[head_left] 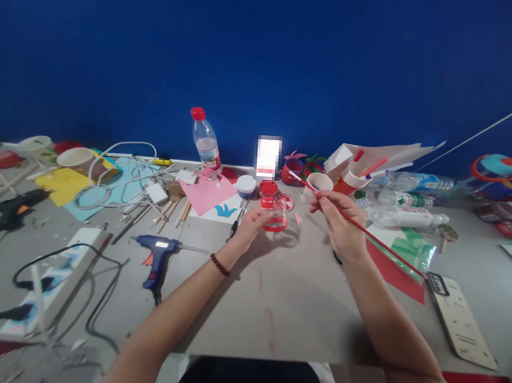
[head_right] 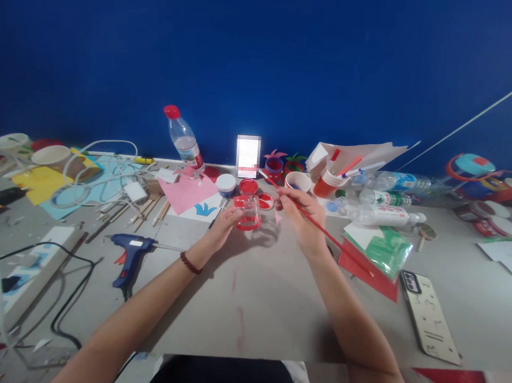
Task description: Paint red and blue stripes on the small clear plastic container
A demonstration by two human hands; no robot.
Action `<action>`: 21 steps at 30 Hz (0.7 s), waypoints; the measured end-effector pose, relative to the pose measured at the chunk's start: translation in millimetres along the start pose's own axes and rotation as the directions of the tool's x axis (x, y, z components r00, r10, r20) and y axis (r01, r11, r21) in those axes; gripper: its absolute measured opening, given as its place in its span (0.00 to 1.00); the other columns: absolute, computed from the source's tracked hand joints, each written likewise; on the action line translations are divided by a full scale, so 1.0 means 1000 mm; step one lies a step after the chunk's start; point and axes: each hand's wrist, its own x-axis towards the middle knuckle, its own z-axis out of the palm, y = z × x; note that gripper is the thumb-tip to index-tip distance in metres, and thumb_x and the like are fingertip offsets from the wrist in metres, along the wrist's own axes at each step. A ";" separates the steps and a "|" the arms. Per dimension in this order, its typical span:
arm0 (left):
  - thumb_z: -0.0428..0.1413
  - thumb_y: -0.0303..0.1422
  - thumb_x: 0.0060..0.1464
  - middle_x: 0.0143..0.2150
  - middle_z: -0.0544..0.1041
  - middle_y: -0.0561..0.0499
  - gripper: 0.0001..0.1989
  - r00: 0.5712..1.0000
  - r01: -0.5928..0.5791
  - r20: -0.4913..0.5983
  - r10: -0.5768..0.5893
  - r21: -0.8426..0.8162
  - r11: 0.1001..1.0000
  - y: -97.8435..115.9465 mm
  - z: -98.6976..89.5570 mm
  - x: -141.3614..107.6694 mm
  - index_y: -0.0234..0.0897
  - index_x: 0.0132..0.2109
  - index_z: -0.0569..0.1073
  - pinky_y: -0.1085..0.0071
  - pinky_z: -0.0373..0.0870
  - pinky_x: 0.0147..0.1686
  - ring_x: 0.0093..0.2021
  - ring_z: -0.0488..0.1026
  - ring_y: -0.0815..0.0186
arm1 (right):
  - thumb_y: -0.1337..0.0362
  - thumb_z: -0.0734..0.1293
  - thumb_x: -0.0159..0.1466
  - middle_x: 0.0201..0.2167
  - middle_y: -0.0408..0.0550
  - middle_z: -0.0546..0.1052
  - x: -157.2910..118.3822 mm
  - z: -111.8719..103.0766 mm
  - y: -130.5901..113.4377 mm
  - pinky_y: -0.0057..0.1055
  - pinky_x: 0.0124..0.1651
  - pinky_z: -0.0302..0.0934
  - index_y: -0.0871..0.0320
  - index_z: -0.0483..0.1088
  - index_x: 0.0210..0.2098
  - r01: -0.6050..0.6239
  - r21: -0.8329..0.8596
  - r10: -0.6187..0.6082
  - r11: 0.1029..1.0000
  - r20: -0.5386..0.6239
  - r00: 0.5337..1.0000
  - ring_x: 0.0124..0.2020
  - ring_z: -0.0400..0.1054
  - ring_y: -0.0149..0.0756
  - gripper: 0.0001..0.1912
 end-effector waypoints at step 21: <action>0.72 0.44 0.39 0.36 0.83 0.44 0.20 0.986 0.034 -0.156 -0.051 -0.109 0.993 -0.010 0.005 -0.003 0.34 0.34 0.83 0.58 0.76 0.45 0.37 0.79 0.58 | 0.51 0.72 0.63 0.26 0.47 0.81 -0.006 0.001 -0.010 0.34 0.29 0.76 0.57 0.76 0.33 -0.050 -0.069 0.059 0.996 0.124 0.991 0.26 0.77 0.37 0.15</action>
